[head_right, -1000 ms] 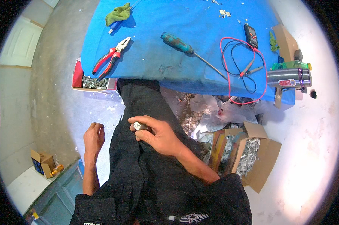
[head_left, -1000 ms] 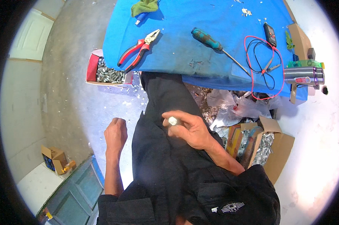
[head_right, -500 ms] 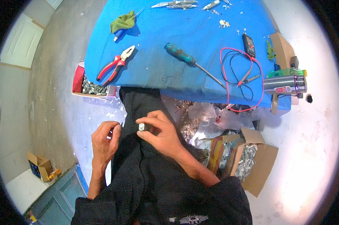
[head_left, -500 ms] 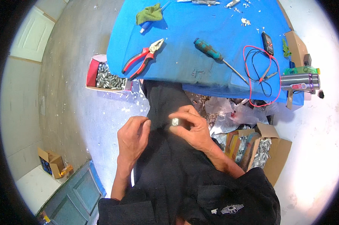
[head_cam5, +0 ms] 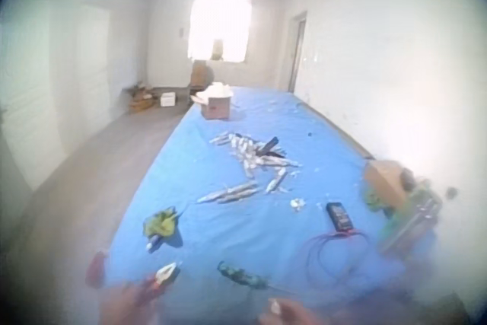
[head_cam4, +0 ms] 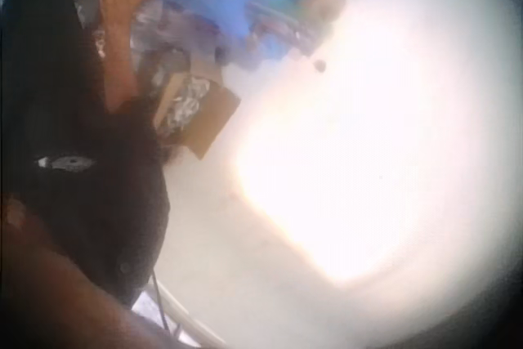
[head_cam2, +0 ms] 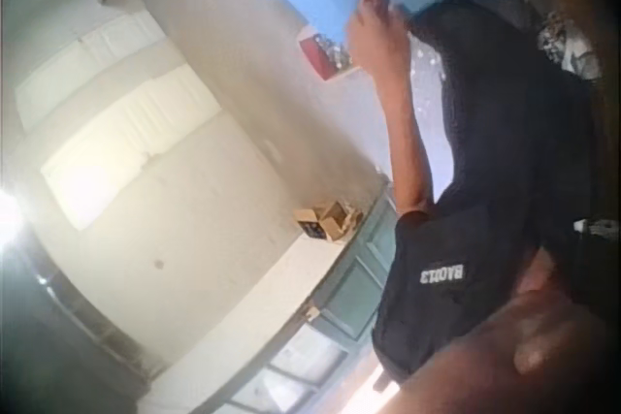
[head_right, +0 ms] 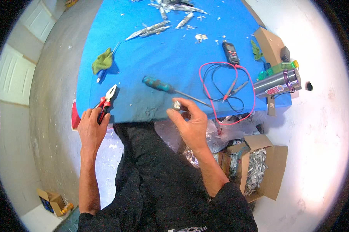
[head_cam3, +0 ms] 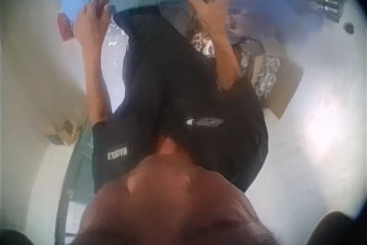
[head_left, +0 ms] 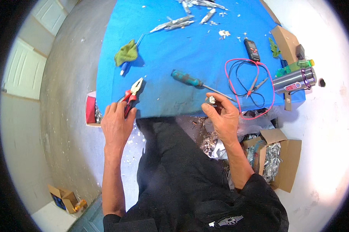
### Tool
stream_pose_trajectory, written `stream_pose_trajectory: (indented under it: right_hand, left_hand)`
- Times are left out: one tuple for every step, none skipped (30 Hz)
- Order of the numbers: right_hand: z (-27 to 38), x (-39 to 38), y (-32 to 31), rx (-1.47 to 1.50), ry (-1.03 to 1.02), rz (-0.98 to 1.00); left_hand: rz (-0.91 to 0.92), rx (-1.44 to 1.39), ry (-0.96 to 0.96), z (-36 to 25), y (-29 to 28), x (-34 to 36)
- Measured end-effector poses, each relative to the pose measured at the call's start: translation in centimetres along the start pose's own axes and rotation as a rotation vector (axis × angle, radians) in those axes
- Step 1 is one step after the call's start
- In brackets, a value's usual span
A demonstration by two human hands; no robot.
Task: The person uses a screwdriver and pliers to manipulate metal components, uses multimeter probes to test a part, wipes a cylinder with a cloth, and performs adjustments to the component's internal parts.
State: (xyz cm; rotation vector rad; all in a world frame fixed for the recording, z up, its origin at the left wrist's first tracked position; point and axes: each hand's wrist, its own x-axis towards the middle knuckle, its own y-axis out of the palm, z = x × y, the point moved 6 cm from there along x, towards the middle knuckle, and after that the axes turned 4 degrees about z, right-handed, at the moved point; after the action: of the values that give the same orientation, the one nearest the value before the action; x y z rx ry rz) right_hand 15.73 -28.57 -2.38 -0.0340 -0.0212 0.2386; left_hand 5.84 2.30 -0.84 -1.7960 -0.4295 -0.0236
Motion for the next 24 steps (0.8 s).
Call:
stream_pose_trajectory:
  right_hand:
    - [0.0,0.6,-0.4,-0.042,-0.021,-0.008]
    - [0.0,1.0,-0.9,-0.062,-0.01,-0.025]
    - [0.1,1.5,-1.3,-0.146,-0.031,-0.017]
    - [0.3,1.9,-1.5,-0.234,-0.049,-0.006]
    - [0.4,2.5,-1.7,-0.317,-0.071,0.002]
    - [0.6,3.1,-1.4,-0.402,-0.122,0.019]
    - [0.6,3.9,-0.5,-0.501,-0.208,0.065]
    - [0.6,4.6,-0.1,-0.616,-0.291,0.095]
    - [0.7,5.2,0.6,-0.732,-0.375,0.126]
    - [0.6,5.8,0.9,-0.767,-0.352,0.193]
    - [0.8,6.2,1.2,-0.818,-0.351,0.206]
    - [1.2,6.5,1.6,-0.869,-0.35,0.221]
    - [1.5,6.8,1.8,-0.921,-0.348,0.239]
    - [1.4,7.3,1.8,-0.944,-0.315,0.243]
    - [1.4,7.8,1.8,-0.964,-0.3,0.253]
    - [1.4,8.3,1.8,-0.981,-0.286,0.265]
    - [1.4,8.8,1.8,-0.999,-0.272,0.277]
    - [1.4,9.4,1.8,-0.984,-0.236,0.298]
    - [1.4,9.9,1.9,-0.969,-0.203,0.32]
    - [1.4,10.4,2.0,-0.954,-0.169,0.342]
    - [1.9,10.9,2.2,-0.916,-0.188,0.331]
    - [2.5,11.2,2.5,-0.883,-0.199,0.322]
    - [2.8,11.5,2.8,-0.849,-0.21,0.314]
    - [3.1,12.2,3.2,-0.834,-0.252,0.309]
  left_hand:
    - [0.03,-0.003,-0.013,0.2,0.4,0.2]
    - [0.063,-0.002,-0.018,0.2,0.6,0.6]
    - [0.095,-0.001,-0.024,0.1,0.9,0.9]
    - [0.059,-0.036,0.018,0.2,1.2,1.0]
    - [0.058,-0.095,0.011,0.2,1.3,1.2]
    - [0.058,-0.154,0.003,0.1,1.4,1.3]
    - [0.053,-0.198,-0.024,0.4,0.9,1.1]
    - [0.04,-0.219,-0.014,0.0,0.7,1.4]
    - [0.027,-0.239,-0.005,-0.5,0.5,1.8]
    - [0.013,-0.265,0.009,-1.2,0.5,2.3]
    - [0.021,-0.291,0.015,-1.6,0.8,2.7]
    - [0.03,-0.316,0.02,-1.9,1.1,3.1]
    - [0.039,-0.342,0.021,-2.2,1.4,3.4]
    - [0.025,-0.365,0.031,-2.7,1.6,3.7]
    - [0.025,-0.351,0.066,-3.0,1.8,4.1]
    - [0.045,-0.367,0.057,-3.0,2.2,4.1]
    - [0.066,-0.383,0.047,-3.0,2.5,4.1]
    - [0.067,-0.365,0.055,-3.3,2.5,4.4]
    - [0.068,-0.358,0.056,-3.4,2.6,4.5]
    - [0.068,-0.351,0.056,-3.4,2.7,4.6]
    - [0.069,-0.343,0.056,-3.4,2.8,4.7]
    - [0.077,-0.352,0.064,-3.4,3.0,4.7]
    - [0.061,-0.349,0.088,-3.5,3.2,4.8]
    - [0.044,-0.345,0.11,-3.7,3.5,5.0]
